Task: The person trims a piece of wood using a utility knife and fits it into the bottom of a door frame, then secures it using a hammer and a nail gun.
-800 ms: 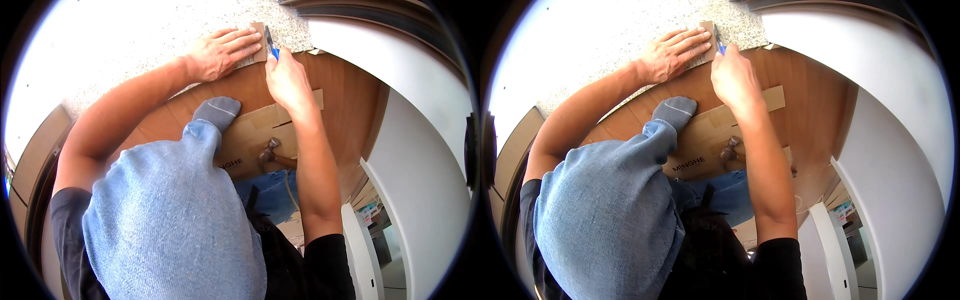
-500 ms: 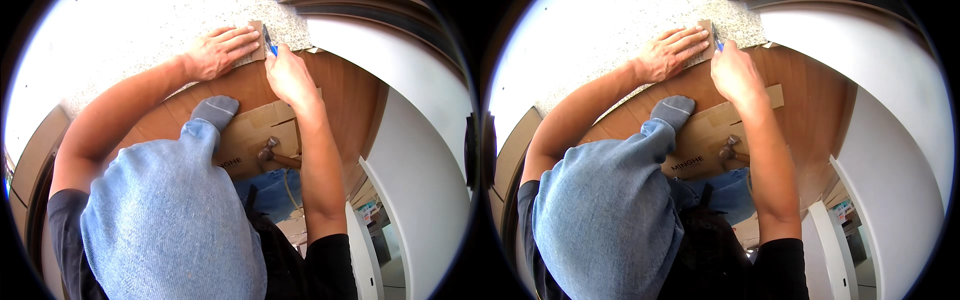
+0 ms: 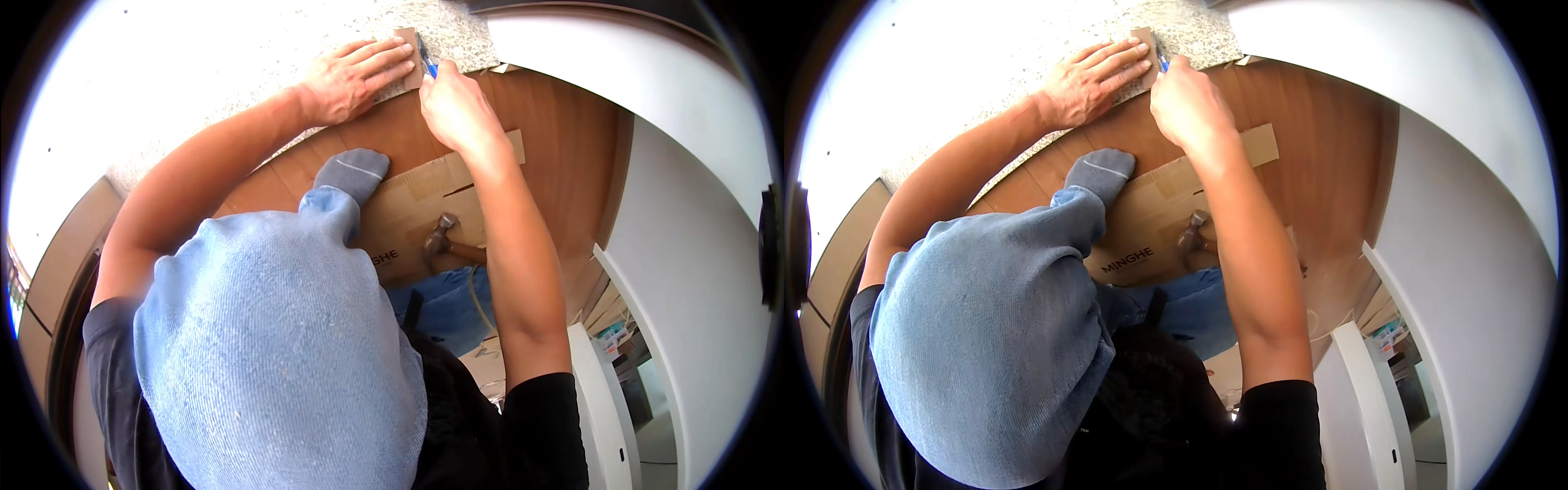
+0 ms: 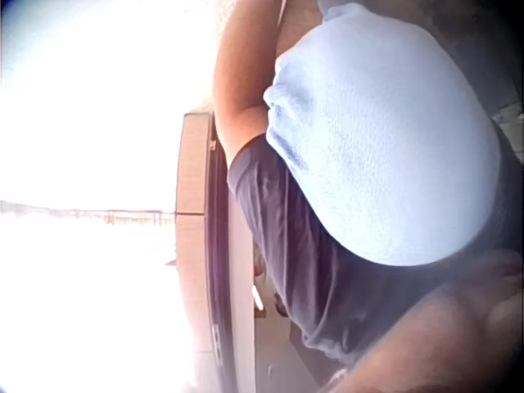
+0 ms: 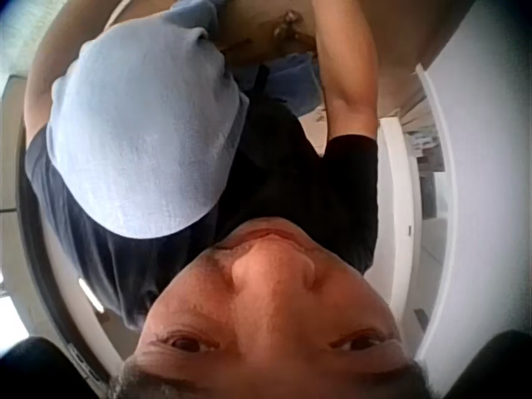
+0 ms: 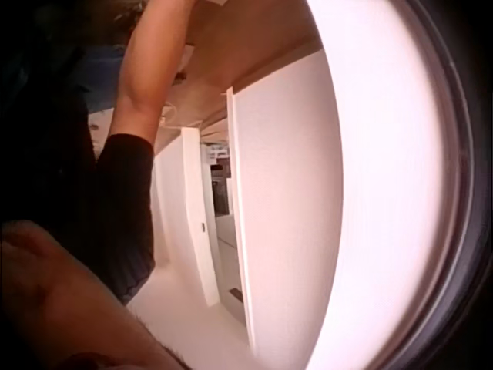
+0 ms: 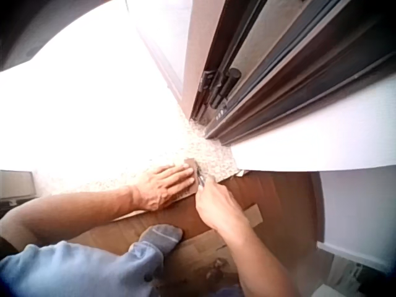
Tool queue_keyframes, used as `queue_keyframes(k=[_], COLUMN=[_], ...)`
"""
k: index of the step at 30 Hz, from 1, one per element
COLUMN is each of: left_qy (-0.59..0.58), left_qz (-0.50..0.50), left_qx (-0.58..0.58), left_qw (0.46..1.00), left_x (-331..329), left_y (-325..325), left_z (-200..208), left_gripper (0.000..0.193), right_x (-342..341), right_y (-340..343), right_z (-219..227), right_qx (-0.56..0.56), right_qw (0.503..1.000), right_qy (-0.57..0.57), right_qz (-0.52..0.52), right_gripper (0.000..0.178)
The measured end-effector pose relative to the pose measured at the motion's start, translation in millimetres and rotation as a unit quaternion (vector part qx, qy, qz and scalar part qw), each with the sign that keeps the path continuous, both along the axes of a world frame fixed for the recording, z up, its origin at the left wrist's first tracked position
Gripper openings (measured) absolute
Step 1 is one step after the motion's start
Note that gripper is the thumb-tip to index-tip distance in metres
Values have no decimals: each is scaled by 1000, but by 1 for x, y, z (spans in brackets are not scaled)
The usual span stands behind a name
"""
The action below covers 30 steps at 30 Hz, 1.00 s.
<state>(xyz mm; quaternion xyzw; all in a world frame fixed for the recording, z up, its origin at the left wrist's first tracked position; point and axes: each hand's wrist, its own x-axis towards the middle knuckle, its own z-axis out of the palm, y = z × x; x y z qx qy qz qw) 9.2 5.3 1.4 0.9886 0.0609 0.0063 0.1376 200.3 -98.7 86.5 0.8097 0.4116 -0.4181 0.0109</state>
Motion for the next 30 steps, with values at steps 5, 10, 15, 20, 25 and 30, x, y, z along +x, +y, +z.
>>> queue_keyframes(k=[5,10,15,20,25,30], left_qy=[-19,3,20,17,6,19], left_qz=[12,-6,5,2,7,1], left_qx=[-13,8,-12,-23,-34,-66], left_qw=[1000,1000,1000,1000,999,998], left_x=[-2,-1,-1,-2,-1,-3], left_y=[0,1,1,0,0,2], left_z=[-4,-4,-5,-3,-8,-7], left_gripper=[73,76,77,78,79,88], right_x=[-2,1,1,-2,-3,-4], right_y=[-2,-3,-5,-3,-2,-3], right_z=[0,3,1,10,8,8], right_qx=[11,-6,-22,-23,-25,-5], right_qw=[1000,1000,1000,999,999,999], right_qy=[-5,1,4,18,12,15], right_qz=[1,2,3,-26,-37,-31], right_gripper=[41,40,41,41,41,41])
